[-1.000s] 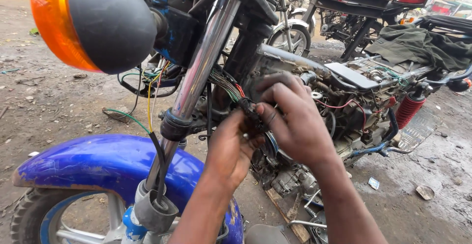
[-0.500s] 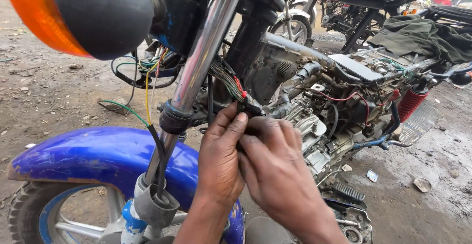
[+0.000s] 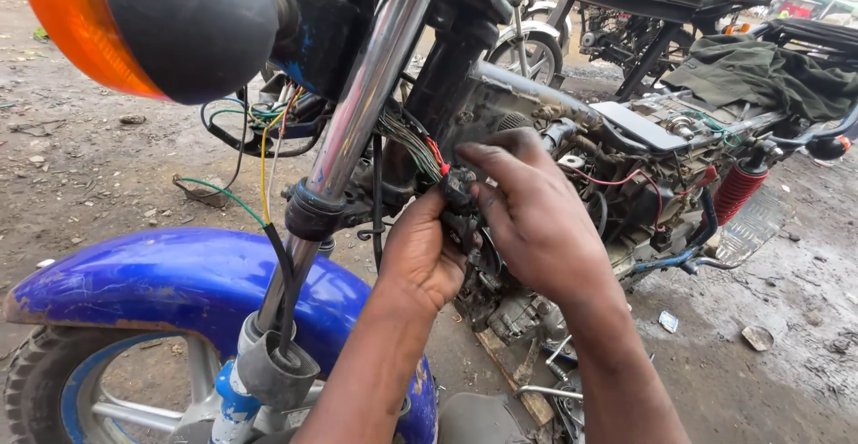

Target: Adjusting and repairing the electrical wiring harness on a motorcycle by connecting wires and wrapping them with tape.

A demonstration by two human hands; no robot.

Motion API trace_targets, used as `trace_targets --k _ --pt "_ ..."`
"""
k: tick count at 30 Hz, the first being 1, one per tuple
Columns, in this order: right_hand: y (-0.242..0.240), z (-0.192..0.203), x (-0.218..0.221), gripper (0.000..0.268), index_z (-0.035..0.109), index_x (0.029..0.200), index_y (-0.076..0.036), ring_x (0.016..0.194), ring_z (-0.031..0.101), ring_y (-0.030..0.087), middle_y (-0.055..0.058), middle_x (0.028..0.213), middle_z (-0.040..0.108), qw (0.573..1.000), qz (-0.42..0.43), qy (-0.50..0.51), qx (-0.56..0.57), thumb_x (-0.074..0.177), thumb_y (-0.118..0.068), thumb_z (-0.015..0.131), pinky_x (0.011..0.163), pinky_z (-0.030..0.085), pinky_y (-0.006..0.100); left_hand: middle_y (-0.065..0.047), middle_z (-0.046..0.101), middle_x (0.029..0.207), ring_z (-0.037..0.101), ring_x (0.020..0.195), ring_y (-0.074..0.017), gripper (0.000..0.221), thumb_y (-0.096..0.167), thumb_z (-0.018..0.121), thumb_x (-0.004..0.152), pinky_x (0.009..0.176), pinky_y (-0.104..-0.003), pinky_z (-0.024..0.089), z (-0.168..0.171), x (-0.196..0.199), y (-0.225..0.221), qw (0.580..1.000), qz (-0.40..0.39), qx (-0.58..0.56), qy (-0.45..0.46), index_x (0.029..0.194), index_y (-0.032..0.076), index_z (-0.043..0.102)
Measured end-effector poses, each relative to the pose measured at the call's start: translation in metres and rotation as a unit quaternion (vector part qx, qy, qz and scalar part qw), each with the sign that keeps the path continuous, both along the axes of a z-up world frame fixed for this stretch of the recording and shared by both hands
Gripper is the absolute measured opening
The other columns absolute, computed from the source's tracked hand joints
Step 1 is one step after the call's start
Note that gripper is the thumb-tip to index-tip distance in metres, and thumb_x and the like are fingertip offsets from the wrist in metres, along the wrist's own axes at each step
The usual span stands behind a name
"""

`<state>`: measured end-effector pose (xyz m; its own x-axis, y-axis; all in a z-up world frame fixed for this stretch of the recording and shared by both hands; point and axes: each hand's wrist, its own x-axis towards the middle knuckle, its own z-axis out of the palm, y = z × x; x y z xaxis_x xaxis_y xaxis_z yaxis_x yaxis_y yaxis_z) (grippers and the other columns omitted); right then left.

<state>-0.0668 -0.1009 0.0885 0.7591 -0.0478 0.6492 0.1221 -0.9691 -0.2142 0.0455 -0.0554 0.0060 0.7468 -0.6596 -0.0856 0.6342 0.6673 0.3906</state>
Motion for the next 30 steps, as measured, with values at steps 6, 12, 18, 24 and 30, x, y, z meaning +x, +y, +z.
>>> trace_targets --k 6,12,18,24,30 --pt "0.003 -0.004 0.005 0.012 0.069 0.102 -0.007 0.111 0.06 0.027 0.01 0.116 0.059 0.995 0.024 -0.07 0.066 0.09 -0.007 0.068 0.095 0.048 0.04 0.0 0.072 0.081 0.064 0.067 -0.0079 0.02 0.013 0.082 0.074 0.049 -0.019 0.049 0.014 -0.006 0.023 0.998 -0.019 0.066 -0.005 0.091 0.017 0.071" --pt "0.027 -0.023 -0.018 0.013 0.059 0.089 -0.001 0.112 0.053 0.031 0.017 0.12 0.055 0.987 -0.032 -0.144 -0.059 0.096 -0.013 0.059 0.101 0.041 0.049 0.002 0.07 0.102 0.059 0.089 -0.0107 0.017 0.019 0.068 0.093 0.08 -0.031 0.04 -0.005 -0.039 0.053 0.981 0.059 0.099 -0.156 0.11 0.018 0.066" --pt "0.056 -0.038 -0.038 0.014 0.054 0.083 -0.001 0.091 0.05 0.031 0.014 0.1 0.054 0.986 -0.018 -0.123 -0.107 0.091 -0.011 0.059 0.085 0.04 0.046 -0.01 0.069 0.126 0.064 0.114 -0.0163 0.036 0.007 0.063 0.094 0.101 -0.03 0.052 -0.016 -0.061 0.064 0.927 0.234 0.066 -0.284 0.13 0.006 0.061" --pt "0.055 -0.044 -0.038 0.015 0.061 0.092 -0.004 0.112 0.053 0.033 0.009 0.115 0.062 0.98 -0.018 -0.113 -0.164 0.097 -0.018 0.062 0.091 0.041 0.045 -0.013 0.067 0.114 0.063 0.102 -0.0167 0.037 -0.002 0.067 0.089 0.095 -0.027 0.051 -0.008 -0.054 0.061 0.972 0.163 0.015 -0.166 0.126 0.001 0.061" --pt "0.051 -0.082 -0.035 0.032 0.046 0.077 -0.012 0.056 0.05 0.031 0.01 0.062 0.05 0.99 -0.07 -0.077 -0.093 0.096 -0.03 0.064 0.051 0.039 0.048 -0.009 0.065 0.105 0.059 0.087 -0.0165 0.023 -0.002 0.064 0.092 0.08 -0.029 0.052 0.011 -0.057 0.072 0.989 0.104 0.054 -0.087 0.115 0.004 0.063"
